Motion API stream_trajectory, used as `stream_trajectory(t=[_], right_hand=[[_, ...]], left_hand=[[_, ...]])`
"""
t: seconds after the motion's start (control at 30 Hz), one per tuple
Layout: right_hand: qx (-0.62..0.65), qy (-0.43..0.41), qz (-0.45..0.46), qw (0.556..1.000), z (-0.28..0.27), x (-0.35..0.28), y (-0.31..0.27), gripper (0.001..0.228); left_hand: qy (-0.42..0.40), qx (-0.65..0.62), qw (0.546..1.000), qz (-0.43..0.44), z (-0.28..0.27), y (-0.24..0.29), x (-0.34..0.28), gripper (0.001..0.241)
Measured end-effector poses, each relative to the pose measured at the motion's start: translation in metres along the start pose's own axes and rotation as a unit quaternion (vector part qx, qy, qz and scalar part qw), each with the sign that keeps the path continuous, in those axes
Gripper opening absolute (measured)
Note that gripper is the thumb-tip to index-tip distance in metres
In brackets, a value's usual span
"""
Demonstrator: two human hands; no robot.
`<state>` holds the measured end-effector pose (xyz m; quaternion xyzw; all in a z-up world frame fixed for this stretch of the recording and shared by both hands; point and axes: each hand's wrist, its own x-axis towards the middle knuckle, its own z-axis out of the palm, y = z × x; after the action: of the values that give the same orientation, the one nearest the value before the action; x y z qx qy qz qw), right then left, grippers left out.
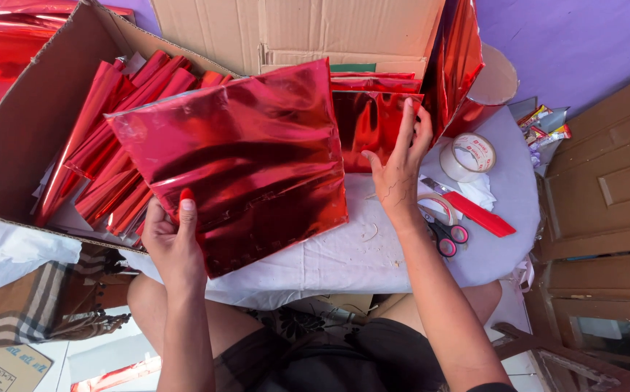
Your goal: The person folds red metallic wrapping paper sheets by hand, aligning edges and creasing folds. They stack the folded sheets and place them into a cardboard box. Scissors and tape are visible on the table but not used during the clip.
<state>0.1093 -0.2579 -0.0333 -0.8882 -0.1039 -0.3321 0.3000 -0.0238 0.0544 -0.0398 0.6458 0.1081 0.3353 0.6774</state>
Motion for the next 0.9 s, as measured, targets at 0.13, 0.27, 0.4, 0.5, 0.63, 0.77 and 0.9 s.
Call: stream_trajectory(t=[0.13,0.27,0.4,0.5,0.63,0.77,0.9], right_hand=[[0.018,0.016,0.012,1.000,-0.005,-0.002,-0.004,0.115],[0.231,0.017,0.115,0.966,-0.006,-0.004,0.024,0.097],[0.368,0.071,0.143,0.916,-0.037,-0.025,0.076,0.055],[0.409,0.174,0.134,0.886,-0.076,-0.046,0.118,0.035],[0.468,0.247,0.115,0.841,-0.145,-0.045,0.035,0.029],[0.434,0.210,0.086,0.872,-0.160,-0.067,0.008,0.039],[0.386,0.257,0.075,0.882,-0.168,-0.088,0.008,0.046]], left_hand=[[0.024,0.007,0.999,0.024,0.001,0.010,-0.004,0.012],[0.057,0.004,0.997,0.049,-0.012,-0.009,-0.006,0.014],[0.081,-0.016,0.996,0.045,-0.023,-0.025,-0.004,0.018],[0.079,-0.014,0.994,0.073,-0.012,-0.015,0.002,0.019],[0.102,0.034,0.990,0.091,0.042,0.015,0.008,0.029],[0.020,-0.032,0.991,0.126,0.083,0.008,0.016,0.025],[-0.069,-0.056,0.991,0.099,0.096,0.002,0.018,0.016]])
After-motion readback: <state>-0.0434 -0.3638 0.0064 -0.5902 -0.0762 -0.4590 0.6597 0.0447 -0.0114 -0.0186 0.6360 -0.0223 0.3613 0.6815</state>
